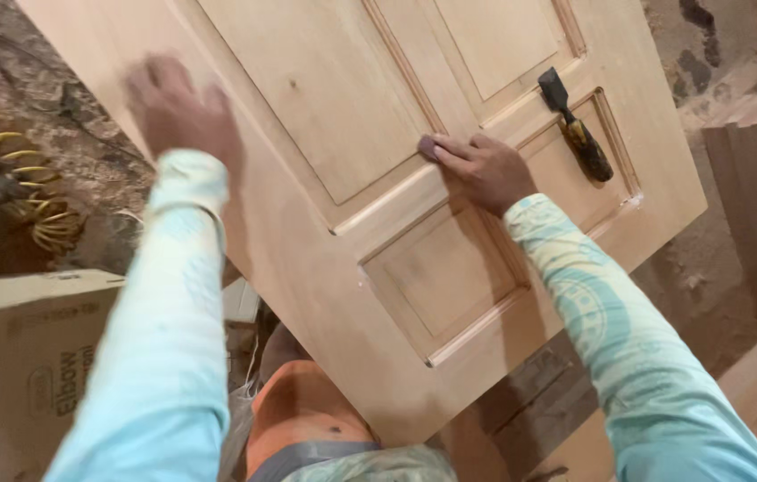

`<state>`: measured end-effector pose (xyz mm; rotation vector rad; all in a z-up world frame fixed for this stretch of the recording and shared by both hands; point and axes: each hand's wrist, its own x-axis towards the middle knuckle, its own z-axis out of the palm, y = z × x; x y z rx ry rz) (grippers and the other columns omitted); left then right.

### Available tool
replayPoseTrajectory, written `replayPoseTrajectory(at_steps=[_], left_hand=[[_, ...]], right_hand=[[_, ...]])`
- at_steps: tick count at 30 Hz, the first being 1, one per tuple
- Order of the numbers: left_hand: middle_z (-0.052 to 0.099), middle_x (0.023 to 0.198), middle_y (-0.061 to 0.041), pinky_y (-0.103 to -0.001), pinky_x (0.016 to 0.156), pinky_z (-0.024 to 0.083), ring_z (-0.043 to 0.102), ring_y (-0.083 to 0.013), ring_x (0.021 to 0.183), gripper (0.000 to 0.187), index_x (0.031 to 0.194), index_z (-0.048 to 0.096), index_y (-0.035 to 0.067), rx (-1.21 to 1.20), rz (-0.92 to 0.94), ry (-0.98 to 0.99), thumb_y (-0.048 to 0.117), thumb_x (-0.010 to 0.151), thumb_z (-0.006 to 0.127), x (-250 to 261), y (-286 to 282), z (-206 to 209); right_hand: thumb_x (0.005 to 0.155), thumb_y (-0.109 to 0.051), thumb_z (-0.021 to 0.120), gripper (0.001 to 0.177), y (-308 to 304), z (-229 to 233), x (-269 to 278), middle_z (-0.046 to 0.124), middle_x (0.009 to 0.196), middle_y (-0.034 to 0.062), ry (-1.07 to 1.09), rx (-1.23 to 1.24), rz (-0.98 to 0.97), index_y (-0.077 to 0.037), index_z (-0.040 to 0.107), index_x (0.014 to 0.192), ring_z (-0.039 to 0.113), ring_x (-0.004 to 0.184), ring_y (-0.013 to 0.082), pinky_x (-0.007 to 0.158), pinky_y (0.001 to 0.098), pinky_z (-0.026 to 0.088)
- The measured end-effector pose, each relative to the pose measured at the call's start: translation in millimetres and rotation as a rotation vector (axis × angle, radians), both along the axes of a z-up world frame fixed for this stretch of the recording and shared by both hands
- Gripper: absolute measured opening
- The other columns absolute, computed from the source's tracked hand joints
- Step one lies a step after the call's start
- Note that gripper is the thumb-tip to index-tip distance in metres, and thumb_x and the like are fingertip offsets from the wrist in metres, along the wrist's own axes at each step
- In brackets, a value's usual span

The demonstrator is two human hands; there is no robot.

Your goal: The person uses a chisel to scrape and smooth the edges and corners of a wooden door panel. They then switch to a sanding block to rub the flat surfaces and grooves of the door, removing rough spots and preparing the surface.

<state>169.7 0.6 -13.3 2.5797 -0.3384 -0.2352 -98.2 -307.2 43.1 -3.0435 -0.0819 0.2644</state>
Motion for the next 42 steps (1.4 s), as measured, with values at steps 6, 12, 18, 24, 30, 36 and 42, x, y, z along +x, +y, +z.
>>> replayPoseTrajectory(at_steps=[6, 12, 18, 24, 30, 36, 42], left_hand=[[0.012, 0.171, -0.027, -0.058, 0.130, 0.006, 0.010, -0.0428, 0.159, 0.081, 0.166, 0.025, 0.003, 0.224, -0.058, 0.046, 0.050, 0.111, 0.060, 68.4, 10.6, -26.8], [0.014, 0.174, -0.025, -0.059, 0.132, 0.007, 0.011, -0.0399, 0.162, 0.080, 0.170, 0.027, 0.006, 0.272, -0.072, 0.070, 0.051, 0.112, 0.059, 68.7, 5.3, -24.6], [0.015, 0.173, -0.029, -0.064, 0.128, 0.009, 0.013, -0.0438, 0.160, 0.081, 0.170, 0.026, 0.002, 0.302, -0.079, 0.062, 0.049, 0.112, 0.058, 72.0, 1.7, -15.6], [0.018, 0.173, -0.026, -0.064, 0.130, 0.009, 0.014, -0.0435, 0.161, 0.079, 0.168, 0.029, 0.004, 0.311, -0.054, 0.058, 0.043, 0.105, 0.056, 72.0, -2.6, -10.5], [0.020, 0.175, -0.026, -0.065, 0.130, 0.012, 0.015, -0.0438, 0.163, 0.077, 0.171, 0.032, 0.006, 0.276, -0.061, -0.020, 0.048, 0.109, 0.050, 69.0, -3.1, -16.7], [0.020, 0.173, -0.027, -0.066, 0.129, 0.011, 0.016, -0.0438, 0.162, 0.076, 0.168, 0.032, 0.005, 0.279, -0.069, 0.017, 0.046, 0.107, 0.052, 66.6, -1.4, -15.7], [0.021, 0.171, -0.026, -0.065, 0.128, 0.011, 0.017, -0.0441, 0.159, 0.077, 0.166, 0.031, 0.006, 0.309, -0.060, 0.028, 0.045, 0.103, 0.051, 69.6, -0.6, -19.5]], right_hand=[[0.085, -0.006, 0.063, 0.046, 29.3, 1.5, -6.5, 0.067, 0.137, 0.0074, 0.016, 0.015, -0.018, -0.010, 0.070, 0.130, 0.067, 0.103, 0.0272, 0.086, 0.0374, 0.058], [0.088, -0.008, 0.065, 0.043, 38.9, 18.8, 5.4, 0.064, 0.138, 0.0057, 0.132, 0.077, -0.029, -0.012, 0.068, 0.131, 0.070, 0.101, 0.0253, 0.077, 0.0359, 0.058], [0.082, -0.006, 0.065, 0.055, 23.4, 24.9, 12.5, 0.063, 0.145, 0.0002, 0.236, 0.021, -0.003, -0.012, 0.063, 0.137, 0.069, 0.092, 0.0234, 0.072, 0.0345, 0.059], [0.076, -0.003, 0.066, 0.060, 16.8, 13.9, 18.1, 0.063, 0.146, -0.0024, 0.266, 0.135, -0.023, -0.015, 0.065, 0.134, 0.067, 0.088, 0.0227, 0.067, 0.0327, 0.058], [0.084, -0.003, 0.066, 0.057, -11.0, 21.5, 9.1, 0.066, 0.140, -0.0051, 0.338, 0.108, -0.039, -0.020, 0.064, 0.138, 0.062, 0.078, 0.0217, 0.060, 0.0321, 0.056], [0.086, -0.013, 0.072, 0.050, -10.2, 24.4, 13.2, 0.074, 0.125, -0.0035, 0.164, 0.095, -0.057, -0.023, 0.069, 0.135, 0.061, 0.074, 0.0205, 0.063, 0.0351, 0.057], [0.088, -0.020, 0.070, 0.039, 94.6, 12.0, 8.0, 0.074, 0.123, 0.0064, 0.076, 0.174, -0.155, -0.011, 0.068, 0.126, 0.067, 0.080, 0.0222, 0.062, 0.0371, 0.055]])
